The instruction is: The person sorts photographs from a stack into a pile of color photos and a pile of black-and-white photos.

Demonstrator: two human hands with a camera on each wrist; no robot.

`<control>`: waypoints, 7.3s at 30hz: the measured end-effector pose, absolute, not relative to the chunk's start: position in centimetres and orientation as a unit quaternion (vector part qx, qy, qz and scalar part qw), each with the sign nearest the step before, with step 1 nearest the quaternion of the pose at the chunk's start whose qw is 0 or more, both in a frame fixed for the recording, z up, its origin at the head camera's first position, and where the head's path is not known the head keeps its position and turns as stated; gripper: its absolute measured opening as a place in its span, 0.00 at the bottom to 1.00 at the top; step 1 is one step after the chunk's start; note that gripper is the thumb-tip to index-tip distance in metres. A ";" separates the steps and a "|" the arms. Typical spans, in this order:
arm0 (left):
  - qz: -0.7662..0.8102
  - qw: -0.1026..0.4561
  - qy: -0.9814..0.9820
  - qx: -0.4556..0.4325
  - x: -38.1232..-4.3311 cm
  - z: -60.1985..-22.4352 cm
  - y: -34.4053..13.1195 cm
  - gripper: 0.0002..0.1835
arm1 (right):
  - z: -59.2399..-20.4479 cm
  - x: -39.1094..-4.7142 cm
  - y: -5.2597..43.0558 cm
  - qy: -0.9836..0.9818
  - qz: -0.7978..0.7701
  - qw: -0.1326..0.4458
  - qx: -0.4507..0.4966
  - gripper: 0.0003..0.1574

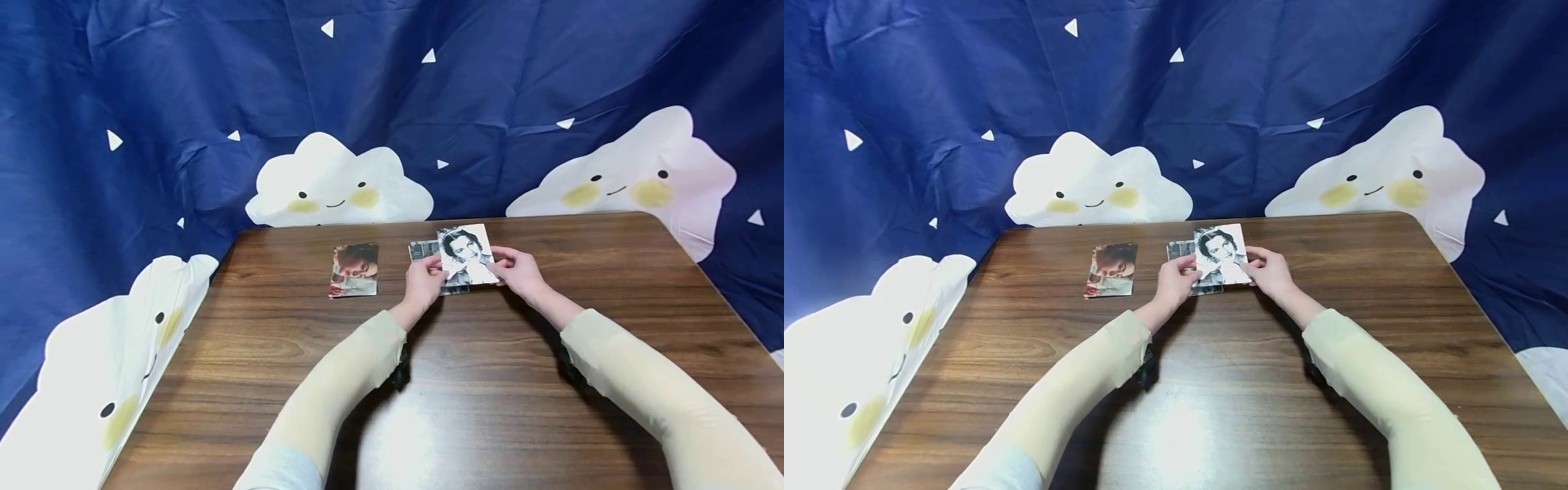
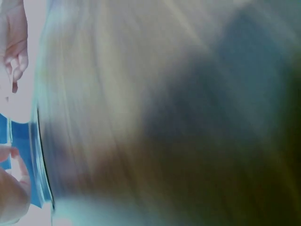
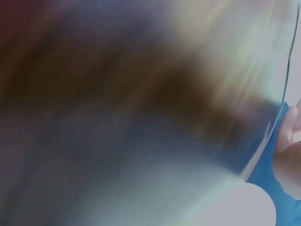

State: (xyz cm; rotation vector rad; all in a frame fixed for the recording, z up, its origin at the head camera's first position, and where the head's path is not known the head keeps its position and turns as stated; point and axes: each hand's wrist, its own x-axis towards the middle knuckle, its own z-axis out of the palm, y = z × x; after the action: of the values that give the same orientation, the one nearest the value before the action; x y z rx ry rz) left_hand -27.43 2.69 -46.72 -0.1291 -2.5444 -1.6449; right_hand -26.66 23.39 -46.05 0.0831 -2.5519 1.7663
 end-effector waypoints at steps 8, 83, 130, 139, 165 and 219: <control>-0.530 0.026 -0.845 -0.069 -26.6 -46.7 6.3 0.21 | -45.4 -24.6 26.8 -0.821 0.570 0.024 0.012 0.29; -0.499 0.037 -0.860 -0.106 -26.6 -47.7 -4.4 0.21 | -45.2 -25.6 20.3 -0.889 0.450 -0.022 0.087 0.34; -0.440 0.024 -0.895 -0.065 -26.6 -47.8 -2.2 0.23 | -46.3 -26.8 17.3 -0.880 0.470 0.029 -0.057 0.19; -0.437 0.018 -0.897 -0.063 -26.6 -47.8 -2.2 0.24 | -46.6 -27.1 17.3 -0.878 0.474 0.024 -0.061 0.17; -0.438 0.008 -0.897 -0.058 -26.6 -47.6 -2.2 0.24 | -46.4 -27.2 17.3 -0.860 0.503 0.002 -0.089 0.17; -0.578 0.024 -0.814 -0.048 -27.1 -46.3 1.8 0.27 | -45.8 -26.2 21.6 -0.822 0.564 0.076 -0.023 0.23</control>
State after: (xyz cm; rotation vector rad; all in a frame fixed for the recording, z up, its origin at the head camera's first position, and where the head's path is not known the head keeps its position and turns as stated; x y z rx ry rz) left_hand -27.13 1.77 -46.27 -0.1473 -2.5179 -1.7896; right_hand -26.19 21.63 -45.80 -0.0691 -2.4648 1.6892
